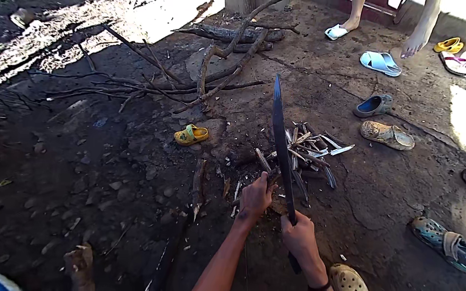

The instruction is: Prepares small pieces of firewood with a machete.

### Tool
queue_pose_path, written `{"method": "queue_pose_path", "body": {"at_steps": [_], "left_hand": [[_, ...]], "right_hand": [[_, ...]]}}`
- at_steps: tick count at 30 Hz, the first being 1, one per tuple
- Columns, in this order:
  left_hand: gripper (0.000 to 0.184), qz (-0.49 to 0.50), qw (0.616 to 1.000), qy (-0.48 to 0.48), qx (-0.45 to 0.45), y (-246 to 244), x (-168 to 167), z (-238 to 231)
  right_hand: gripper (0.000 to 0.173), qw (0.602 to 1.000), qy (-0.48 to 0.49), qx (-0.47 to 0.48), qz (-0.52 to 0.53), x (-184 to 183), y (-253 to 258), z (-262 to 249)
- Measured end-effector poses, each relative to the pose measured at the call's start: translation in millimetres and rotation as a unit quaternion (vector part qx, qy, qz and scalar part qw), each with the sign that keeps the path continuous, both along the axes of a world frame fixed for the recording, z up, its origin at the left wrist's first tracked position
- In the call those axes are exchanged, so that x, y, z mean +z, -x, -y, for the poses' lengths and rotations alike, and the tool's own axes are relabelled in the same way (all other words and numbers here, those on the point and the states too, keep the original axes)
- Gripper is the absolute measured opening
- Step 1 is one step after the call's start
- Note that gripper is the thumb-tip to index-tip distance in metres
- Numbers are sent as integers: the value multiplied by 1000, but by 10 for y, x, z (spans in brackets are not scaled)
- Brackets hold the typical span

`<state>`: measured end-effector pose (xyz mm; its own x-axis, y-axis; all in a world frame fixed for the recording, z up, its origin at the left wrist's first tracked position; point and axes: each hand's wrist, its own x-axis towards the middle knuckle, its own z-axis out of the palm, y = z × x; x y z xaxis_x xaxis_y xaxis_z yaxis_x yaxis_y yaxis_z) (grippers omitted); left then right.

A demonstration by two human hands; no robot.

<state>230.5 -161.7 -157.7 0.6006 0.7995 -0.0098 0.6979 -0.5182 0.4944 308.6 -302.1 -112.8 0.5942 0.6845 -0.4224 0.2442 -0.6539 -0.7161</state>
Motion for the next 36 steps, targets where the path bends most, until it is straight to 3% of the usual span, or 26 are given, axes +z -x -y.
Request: {"method": "queue_pose_path", "body": {"at_steps": [2, 6, 9, 14, 18, 21, 24, 30, 32, 34, 36], "left_hand": [[55, -79, 996, 46, 3, 44, -233, 40], [55, -136, 987, 79, -19, 39, -193, 39], [54, -109, 992, 67, -21, 57, -61, 69], [44, -1, 999, -44, -16, -16, 289, 63], [58, -98, 994, 52, 1, 38, -258, 149], [61, -113, 991, 73, 13, 64, -344, 143], [59, -130, 989, 76, -11, 138, -192, 139], [47, -31, 998, -59, -19, -23, 565, 60], [50, -142, 989, 0, -45, 1, 618, -10], [61, -290, 952, 81, -49, 143, 551, -96], [72, -386, 908, 157, -30, 361, 692, -361]], "right_hand": [[27, 997, 71, 7, -18, -217, 14, 2], [28, 996, 72, -11, -43, -396, 20, 43], [26, 998, 47, -10, -52, -267, 7, 96], [21, 999, -43, -16, 9, 90, 4, 161], [29, 997, 74, 14, -35, -263, 28, 76], [30, 995, 85, 30, -36, -351, 34, 49], [29, 996, 67, 22, -53, -271, 81, 108], [20, 996, -85, -14, 6, 157, 12, 142], [23, 999, -45, -13, -15, 88, 14, 80], [29, 998, 43, 10, -51, -154, -30, 41], [31, 995, 61, 20, -77, -302, -145, 71]]}}
